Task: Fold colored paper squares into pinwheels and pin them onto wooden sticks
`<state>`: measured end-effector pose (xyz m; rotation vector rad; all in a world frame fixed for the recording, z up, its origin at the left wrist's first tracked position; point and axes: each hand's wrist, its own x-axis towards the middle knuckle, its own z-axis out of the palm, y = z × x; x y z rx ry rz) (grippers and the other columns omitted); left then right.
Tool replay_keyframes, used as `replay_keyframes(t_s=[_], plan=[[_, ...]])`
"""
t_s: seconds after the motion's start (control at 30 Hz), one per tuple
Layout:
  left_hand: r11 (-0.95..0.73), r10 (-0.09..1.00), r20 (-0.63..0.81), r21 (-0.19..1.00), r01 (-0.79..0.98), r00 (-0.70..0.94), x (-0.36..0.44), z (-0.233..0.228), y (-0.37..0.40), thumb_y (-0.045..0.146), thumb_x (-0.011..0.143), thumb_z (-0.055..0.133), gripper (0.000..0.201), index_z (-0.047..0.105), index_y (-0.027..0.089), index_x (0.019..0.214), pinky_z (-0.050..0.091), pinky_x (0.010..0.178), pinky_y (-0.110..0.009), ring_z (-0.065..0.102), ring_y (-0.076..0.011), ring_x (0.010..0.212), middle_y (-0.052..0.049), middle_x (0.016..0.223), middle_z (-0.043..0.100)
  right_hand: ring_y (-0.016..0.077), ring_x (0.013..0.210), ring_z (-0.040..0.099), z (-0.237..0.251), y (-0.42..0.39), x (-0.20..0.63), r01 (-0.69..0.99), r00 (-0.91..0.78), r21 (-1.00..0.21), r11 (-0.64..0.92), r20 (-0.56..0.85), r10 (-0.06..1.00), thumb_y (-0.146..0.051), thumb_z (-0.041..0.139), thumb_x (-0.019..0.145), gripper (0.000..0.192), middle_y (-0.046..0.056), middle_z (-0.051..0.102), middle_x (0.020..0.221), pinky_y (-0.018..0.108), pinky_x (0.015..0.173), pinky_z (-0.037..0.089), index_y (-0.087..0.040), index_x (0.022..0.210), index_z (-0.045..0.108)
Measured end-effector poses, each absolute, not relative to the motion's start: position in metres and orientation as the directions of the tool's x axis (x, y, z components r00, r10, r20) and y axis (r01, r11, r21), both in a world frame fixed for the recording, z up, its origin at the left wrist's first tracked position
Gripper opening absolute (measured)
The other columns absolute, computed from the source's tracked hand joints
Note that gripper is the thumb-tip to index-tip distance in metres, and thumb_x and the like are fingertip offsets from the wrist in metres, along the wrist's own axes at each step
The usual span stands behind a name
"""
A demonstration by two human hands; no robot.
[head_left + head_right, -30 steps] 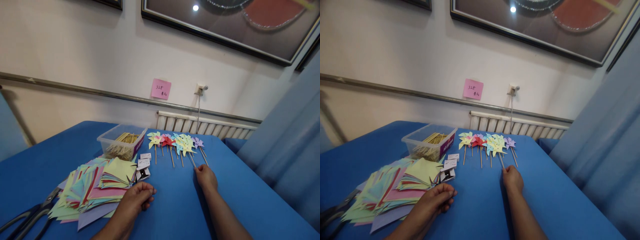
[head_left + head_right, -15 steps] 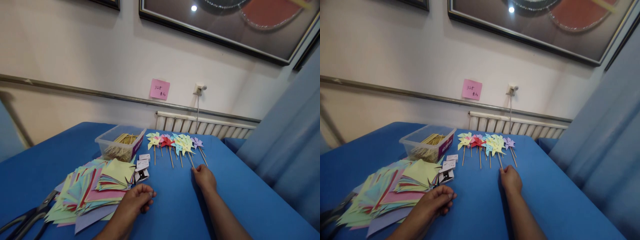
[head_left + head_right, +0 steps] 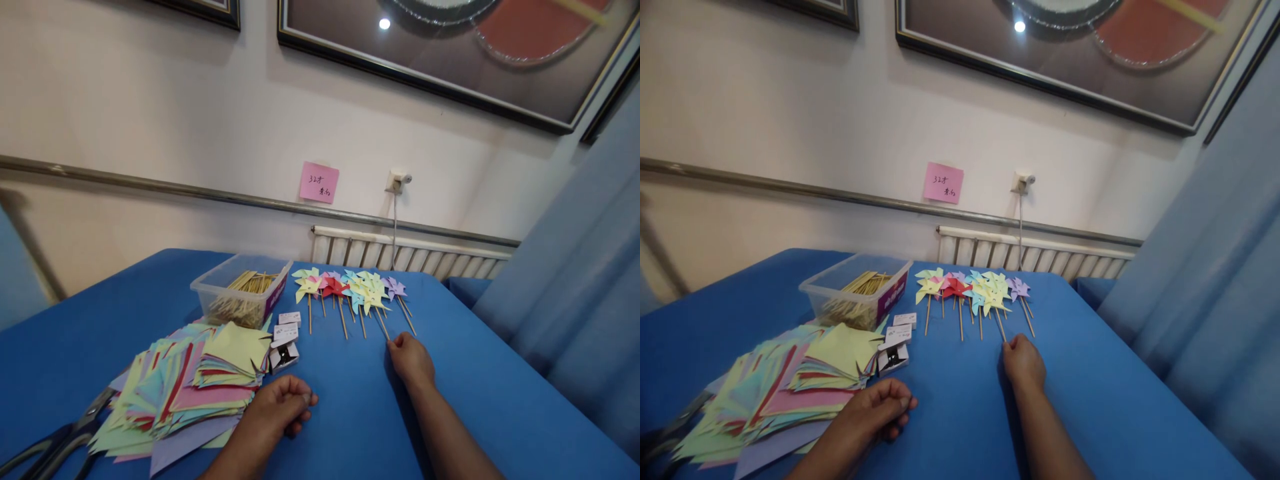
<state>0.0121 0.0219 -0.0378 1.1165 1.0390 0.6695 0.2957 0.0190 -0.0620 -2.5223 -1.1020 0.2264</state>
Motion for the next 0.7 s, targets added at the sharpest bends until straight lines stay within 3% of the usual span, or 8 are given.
replay_keyframes(t_s=[0.43, 0.7], plan=[[0.313, 0.848, -0.323, 0.945, 0.096, 0.42, 0.011, -0.042, 0.026, 0.035, 0.06, 0.064, 0.022, 0.057, 0.016, 0.067, 0.035, 0.047, -0.022, 0.051, -0.011, 0.049, -0.003, 0.065, 0.065, 0.0174, 0.063, 0.061, -0.068, 0.019, 0.313, 0.647, 0.681, -0.499, -0.577, 0.038, 0.731, -0.036, 0.042, 0.085, 0.03, 0.005, 0.068, 0.067, 0.024, 0.052, 0.033, -0.02, 0.065, 0.058], [0.347, 0.842, -0.349, 0.934, 0.082, 0.411, 0.012, -0.034, 0.024, 0.034, 0.055, 0.066, 0.022, 0.055, 0.017, 0.063, 0.035, 0.045, -0.022, 0.051, -0.0107, 0.049, -0.003, 0.067, 0.066, 0.0162, 0.059, 0.06, -0.068, 0.02, 0.305, 0.66, 0.653, -0.511, -0.55, 0.028, 0.757, -0.037, 0.052, 0.08, 0.023, 0.002, 0.066, 0.063, 0.023, 0.049, 0.031, -0.021, 0.064, 0.057]])
